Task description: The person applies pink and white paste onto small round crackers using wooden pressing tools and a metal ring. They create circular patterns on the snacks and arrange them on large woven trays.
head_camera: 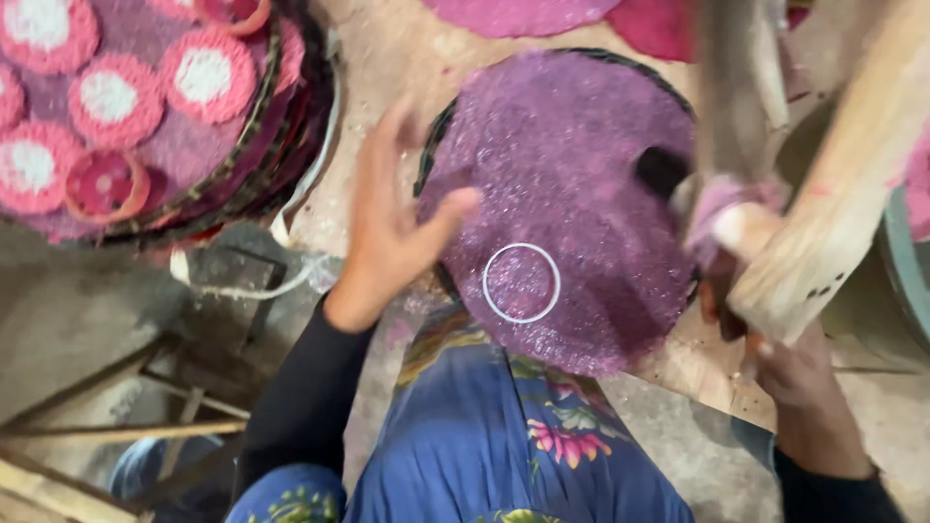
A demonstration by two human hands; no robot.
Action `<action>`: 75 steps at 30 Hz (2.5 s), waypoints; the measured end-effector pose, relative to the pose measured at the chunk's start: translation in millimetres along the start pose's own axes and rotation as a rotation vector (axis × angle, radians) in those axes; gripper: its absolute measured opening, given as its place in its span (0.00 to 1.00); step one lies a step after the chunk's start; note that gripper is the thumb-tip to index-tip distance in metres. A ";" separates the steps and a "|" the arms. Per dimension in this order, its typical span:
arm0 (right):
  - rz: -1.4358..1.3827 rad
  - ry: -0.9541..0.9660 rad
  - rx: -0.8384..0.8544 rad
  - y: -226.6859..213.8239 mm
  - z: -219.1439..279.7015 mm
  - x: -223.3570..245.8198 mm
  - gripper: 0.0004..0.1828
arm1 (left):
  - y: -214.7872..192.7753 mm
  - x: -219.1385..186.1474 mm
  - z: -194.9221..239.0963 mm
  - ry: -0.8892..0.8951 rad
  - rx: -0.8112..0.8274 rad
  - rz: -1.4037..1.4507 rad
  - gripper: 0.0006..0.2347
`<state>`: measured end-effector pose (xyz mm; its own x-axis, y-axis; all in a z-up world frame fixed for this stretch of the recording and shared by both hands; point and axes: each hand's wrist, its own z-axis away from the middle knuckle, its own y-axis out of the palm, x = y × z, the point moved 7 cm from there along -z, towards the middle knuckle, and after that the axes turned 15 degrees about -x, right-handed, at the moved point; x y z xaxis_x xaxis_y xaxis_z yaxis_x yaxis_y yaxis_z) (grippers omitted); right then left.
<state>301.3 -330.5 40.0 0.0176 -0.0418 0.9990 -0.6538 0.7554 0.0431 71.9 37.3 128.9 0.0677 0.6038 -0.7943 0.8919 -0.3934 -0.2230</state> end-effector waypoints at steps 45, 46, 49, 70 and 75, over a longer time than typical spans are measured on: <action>1.053 0.779 0.557 55.0 -25.7 -4.1 0.35 | 74.4 71.9 49.9 -0.817 0.029 1.813 0.20; 1.081 0.793 0.540 51.3 -26.6 -1.4 0.37 | 79.2 72.4 50.1 -0.825 0.030 1.832 0.20; 1.093 0.797 0.553 50.9 -28.0 6.1 0.32 | 91.1 74.4 49.5 -0.828 0.038 1.864 0.20; 1.272 0.633 0.556 93.2 -29.2 0.3 0.34 | 47.9 74.4 42.4 -0.746 -0.064 1.843 0.23; 0.875 0.434 0.459 30.7 -36.5 6.9 0.32 | 62.2 38.2 34.0 -0.859 0.196 1.779 0.32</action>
<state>309.0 -283.7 48.7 -0.3857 0.6974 0.6040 -0.7893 0.0895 -0.6074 114.8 12.3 65.5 0.4190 -0.8948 -0.1544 0.0180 -0.1619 0.9866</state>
